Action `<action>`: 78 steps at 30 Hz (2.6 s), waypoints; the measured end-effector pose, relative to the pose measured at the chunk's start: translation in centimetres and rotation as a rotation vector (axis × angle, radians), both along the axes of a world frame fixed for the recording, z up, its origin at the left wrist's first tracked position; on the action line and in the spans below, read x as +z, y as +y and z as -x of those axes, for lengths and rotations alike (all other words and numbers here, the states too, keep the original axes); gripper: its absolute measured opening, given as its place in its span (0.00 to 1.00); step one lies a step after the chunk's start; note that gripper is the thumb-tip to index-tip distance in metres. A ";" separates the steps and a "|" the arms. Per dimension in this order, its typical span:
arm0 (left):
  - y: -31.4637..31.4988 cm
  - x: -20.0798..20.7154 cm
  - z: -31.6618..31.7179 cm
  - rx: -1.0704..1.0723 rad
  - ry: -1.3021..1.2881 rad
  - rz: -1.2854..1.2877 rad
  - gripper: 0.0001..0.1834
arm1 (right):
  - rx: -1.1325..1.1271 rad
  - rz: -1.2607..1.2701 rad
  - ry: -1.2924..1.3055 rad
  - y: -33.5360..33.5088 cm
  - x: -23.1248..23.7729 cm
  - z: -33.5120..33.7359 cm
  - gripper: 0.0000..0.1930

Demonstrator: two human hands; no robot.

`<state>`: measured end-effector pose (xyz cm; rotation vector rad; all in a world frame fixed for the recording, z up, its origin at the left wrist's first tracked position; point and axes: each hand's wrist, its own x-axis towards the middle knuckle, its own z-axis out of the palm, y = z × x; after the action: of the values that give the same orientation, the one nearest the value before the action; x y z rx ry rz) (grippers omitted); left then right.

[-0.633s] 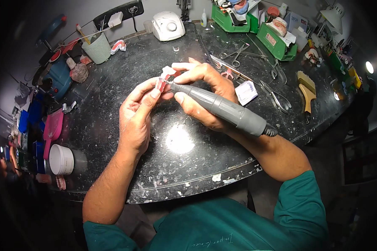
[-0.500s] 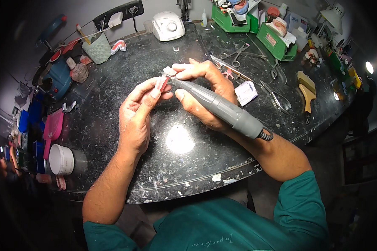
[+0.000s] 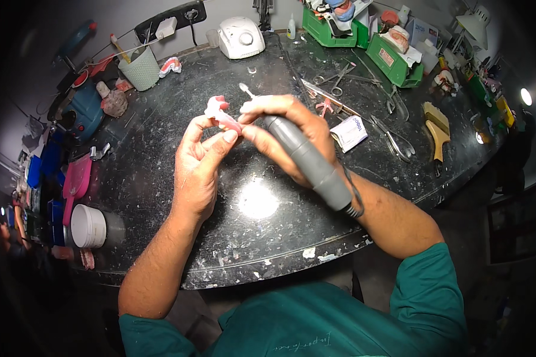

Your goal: The person uses a rotary grinding tool to shape and smooth a pink denture base held in their left hand. They systematically grind the edges and inner surfaces of the denture, rotating it to access different areas. The person briefly sets the denture down to adjust the tool before resuming the shaping process.

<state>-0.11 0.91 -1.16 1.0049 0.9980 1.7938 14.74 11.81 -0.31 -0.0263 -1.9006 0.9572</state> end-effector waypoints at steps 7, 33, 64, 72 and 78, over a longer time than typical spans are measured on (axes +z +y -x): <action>-0.4 -0.1 -0.3 0.120 0.235 -0.016 0.07 | -0.082 -0.010 0.075 0.0 -0.4 0.3 0.18; 0.1 0.3 0.8 0.085 0.003 0.174 0.17 | 0.342 0.940 -0.010 1.6 -0.5 0.0 0.21; -0.4 0.5 0.2 0.270 0.158 -0.060 0.05 | -0.158 -0.343 0.178 -0.9 2.8 -1.4 0.21; -0.2 0.6 -0.1 0.260 0.153 -0.089 0.05 | -0.213 -0.367 0.001 1.2 0.1 -0.5 0.16; -0.5 0.8 -0.1 0.244 0.130 -0.064 0.04 | -0.139 -0.292 -0.060 0.9 0.0 -0.4 0.16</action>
<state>0.01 0.37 -0.36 1.0895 1.1923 1.9895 15.15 12.68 -0.31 -0.0144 -2.0480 0.5860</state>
